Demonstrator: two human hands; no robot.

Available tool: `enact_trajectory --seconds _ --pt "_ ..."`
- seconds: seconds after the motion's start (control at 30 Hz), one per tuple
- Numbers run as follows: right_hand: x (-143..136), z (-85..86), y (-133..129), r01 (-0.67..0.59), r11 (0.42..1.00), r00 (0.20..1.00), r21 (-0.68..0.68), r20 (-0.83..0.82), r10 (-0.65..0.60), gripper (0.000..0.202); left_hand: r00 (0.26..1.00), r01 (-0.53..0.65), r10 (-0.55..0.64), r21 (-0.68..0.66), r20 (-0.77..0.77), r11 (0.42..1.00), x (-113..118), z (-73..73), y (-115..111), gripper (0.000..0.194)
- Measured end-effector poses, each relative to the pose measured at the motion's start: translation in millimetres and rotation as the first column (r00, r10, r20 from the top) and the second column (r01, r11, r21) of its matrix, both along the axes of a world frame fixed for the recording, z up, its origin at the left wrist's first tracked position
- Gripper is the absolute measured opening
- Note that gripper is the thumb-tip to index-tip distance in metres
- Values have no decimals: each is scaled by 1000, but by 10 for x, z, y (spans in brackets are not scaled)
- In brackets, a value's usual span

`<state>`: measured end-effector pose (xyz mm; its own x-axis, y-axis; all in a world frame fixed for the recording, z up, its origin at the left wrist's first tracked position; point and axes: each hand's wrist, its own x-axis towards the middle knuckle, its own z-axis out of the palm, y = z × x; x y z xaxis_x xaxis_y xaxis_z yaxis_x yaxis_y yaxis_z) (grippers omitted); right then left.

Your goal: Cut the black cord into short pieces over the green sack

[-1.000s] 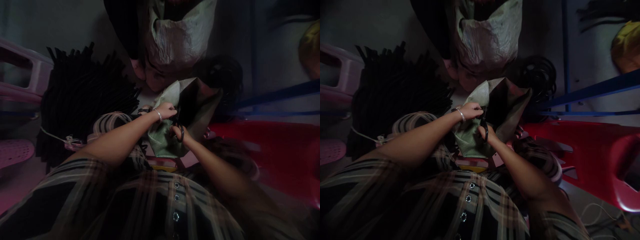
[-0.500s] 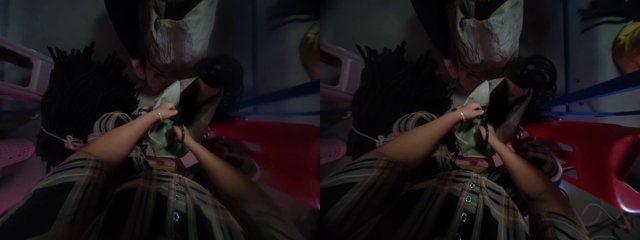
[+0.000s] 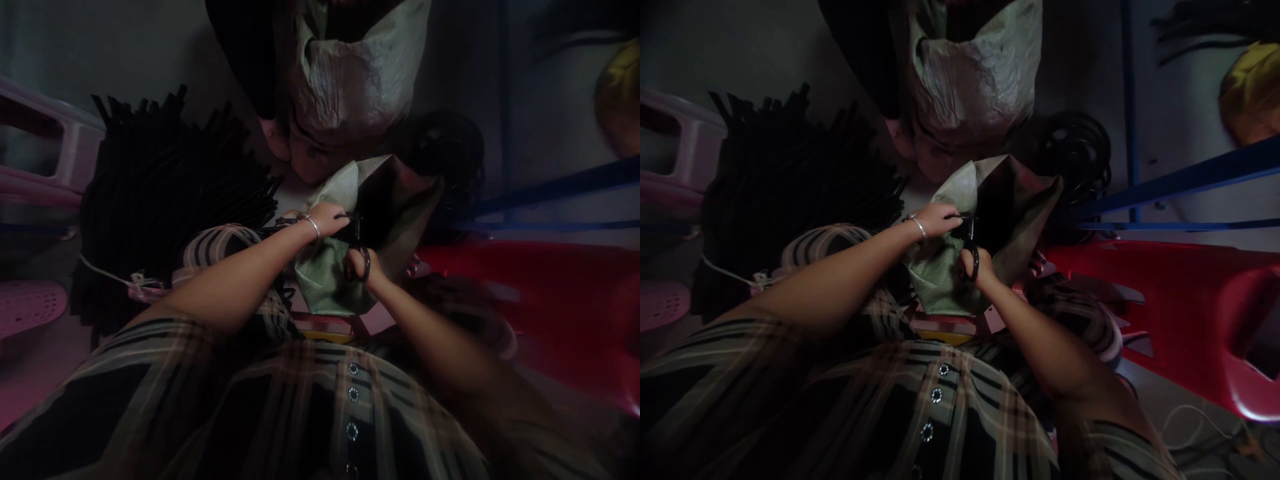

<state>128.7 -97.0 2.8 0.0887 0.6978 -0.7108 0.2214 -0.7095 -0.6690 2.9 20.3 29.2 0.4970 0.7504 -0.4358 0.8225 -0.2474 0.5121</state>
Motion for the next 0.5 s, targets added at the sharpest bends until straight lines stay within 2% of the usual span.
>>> enact_trajectory --seconds 0.1,0.27,0.5 --pt "22 -74 -17 -33 999 999 17 39 32 23 999 -28 29 -16 36 999 13 -9 -11 32" --pt "73 -188 -11 -159 986 964 57 225 143 24 991 -71 80 -79 106 994 17 -53 -20 29" --pt "92 -200 12 -178 983 965 40 201 166 28 981 -31 65 -180 185 983 14 -92 -33 27"
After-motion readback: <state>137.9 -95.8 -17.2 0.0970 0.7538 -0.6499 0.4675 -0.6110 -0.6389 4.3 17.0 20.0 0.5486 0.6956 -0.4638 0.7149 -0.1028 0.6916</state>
